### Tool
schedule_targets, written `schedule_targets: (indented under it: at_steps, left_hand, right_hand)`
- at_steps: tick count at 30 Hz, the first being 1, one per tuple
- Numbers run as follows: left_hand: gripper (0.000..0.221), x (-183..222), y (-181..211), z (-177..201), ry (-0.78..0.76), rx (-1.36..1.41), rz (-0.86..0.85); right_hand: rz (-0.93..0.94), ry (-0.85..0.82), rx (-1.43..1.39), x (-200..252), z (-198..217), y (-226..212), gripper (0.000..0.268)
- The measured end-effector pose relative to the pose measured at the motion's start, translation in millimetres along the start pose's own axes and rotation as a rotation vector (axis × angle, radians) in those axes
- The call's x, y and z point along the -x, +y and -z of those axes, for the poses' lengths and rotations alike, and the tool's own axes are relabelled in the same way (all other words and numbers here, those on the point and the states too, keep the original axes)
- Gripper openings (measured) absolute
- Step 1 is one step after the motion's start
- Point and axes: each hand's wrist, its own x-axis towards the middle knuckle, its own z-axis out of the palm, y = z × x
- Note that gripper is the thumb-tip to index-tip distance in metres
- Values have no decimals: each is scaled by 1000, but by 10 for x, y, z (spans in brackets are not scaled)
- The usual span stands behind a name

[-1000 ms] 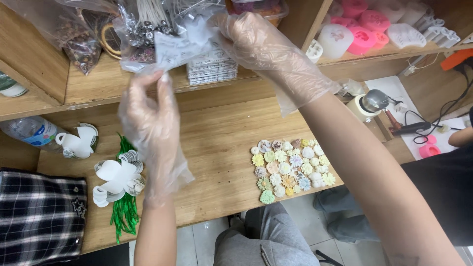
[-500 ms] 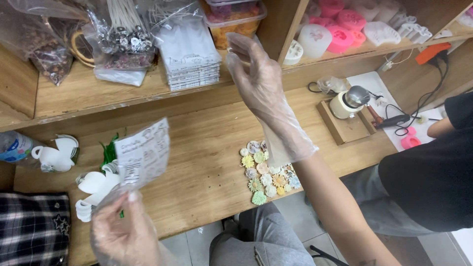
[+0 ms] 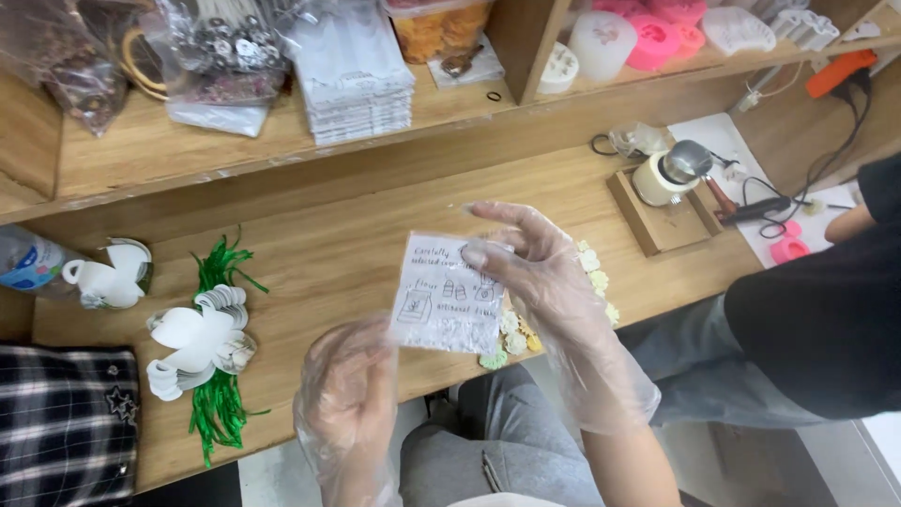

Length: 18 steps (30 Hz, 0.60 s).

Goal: The person wearing plastic gloves opens small printed plastic bags and places flower-shaped wax melts into them one at a time, pressing the items into the bags and setting the filled bags on the wooden workbench. They repeat this packing cycle for several bags across the counter.

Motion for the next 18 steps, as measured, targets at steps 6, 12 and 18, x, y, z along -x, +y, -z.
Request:
schedule_targets:
  at_steps: [6,12,18]
  left_hand:
    - [35,244,-398,-286,221,349,144]
    - [42,473,-879,-292,73,314,236]
    - [56,868,-2250,-184,22,375,219]
  right_hand:
    - [243,466,104,288,468,161,49]
    - [562,1012,140,743,1509,549,48]
    - [721,1017,556,1131,1751,219,47]
